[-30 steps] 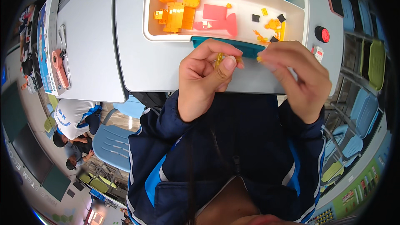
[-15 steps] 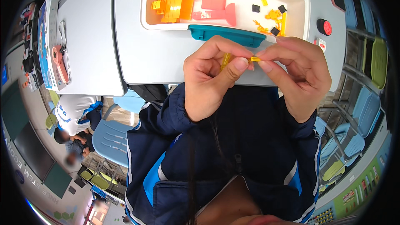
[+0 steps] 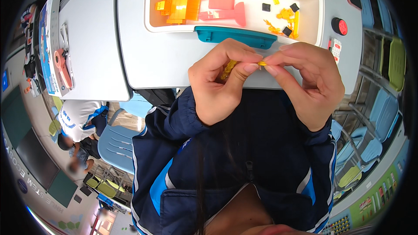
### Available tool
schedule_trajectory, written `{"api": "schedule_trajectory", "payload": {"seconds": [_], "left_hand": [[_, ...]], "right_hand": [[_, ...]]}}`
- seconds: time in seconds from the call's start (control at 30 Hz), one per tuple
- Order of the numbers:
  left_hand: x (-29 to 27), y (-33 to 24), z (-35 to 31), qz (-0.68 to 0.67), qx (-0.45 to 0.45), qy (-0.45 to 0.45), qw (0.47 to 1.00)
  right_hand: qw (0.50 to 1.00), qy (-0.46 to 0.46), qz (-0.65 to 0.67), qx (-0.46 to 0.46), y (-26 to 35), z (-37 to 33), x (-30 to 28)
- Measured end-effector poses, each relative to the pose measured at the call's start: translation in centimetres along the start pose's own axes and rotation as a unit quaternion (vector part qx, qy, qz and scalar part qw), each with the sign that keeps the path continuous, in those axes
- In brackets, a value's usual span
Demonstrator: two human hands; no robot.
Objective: The person picks small yellow plastic pieces from a compartmentalized tray and connects them by hand. They repeatedly pick, align, and snap pieces together, occasionally placing assembled sections back into the tray. The person also handles a pink block and a small red wheel, moving them within the tray.
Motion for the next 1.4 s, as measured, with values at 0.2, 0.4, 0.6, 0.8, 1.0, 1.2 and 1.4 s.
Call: {"api": "schedule_trajectory", "payload": {"seconds": [0.2, 0.4, 0.6, 0.8, 1.0, 1.2, 1.4], "left_hand": [[0.3, -0.5, 0.2, 0.137, 0.056, 0.011, 0.989], [-0.2, 0.0, 0.6, 0.166, 0.087, -0.005, 0.982], [-1.1, -0.2, 1.1, 0.123, 0.06, -0.009, 0.991], [-3.2, -1.2, 2.8, 0.018, 0.01, -0.024, 1.0], [-5.5, -2.9, 3.7, 0.065, -0.004, -0.055, 0.996], [-5.6, -4.3, 5.0, 0.232, -0.025, -0.031, 0.972], [-1.7, -2.8, 9.3, 0.389, 0.042, 0.203, 0.898]], "right_hand": [[0.997, -0.014, 0.071, 0.038, -1.0, 0.3, 1.0], [0.991, -0.006, 0.115, 0.066, -2.0, 0.6, 1.9], [0.996, 0.031, 0.057, 0.058, -1.2, 1.8, 1.9], [0.969, 0.227, -0.09, -0.032, -0.3, 7.3, 1.2], [0.836, 0.198, -0.431, -0.275, -5.8, 11.1, 4.7], [0.772, 0.272, -0.498, -0.287, -6.7, 11.7, 5.8], [0.835, 0.281, -0.419, -0.219, -6.5, 11.6, 0.0]]}}
Point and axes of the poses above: each hand's wrist, its own z-axis towards the middle knuckle, its own x-axis out of the palm, y = z × x, the point moved 4 cm from there along z, towards the middle knuckle, and after that the axes turned 15 degrees about -z, right-handed, at the moved point
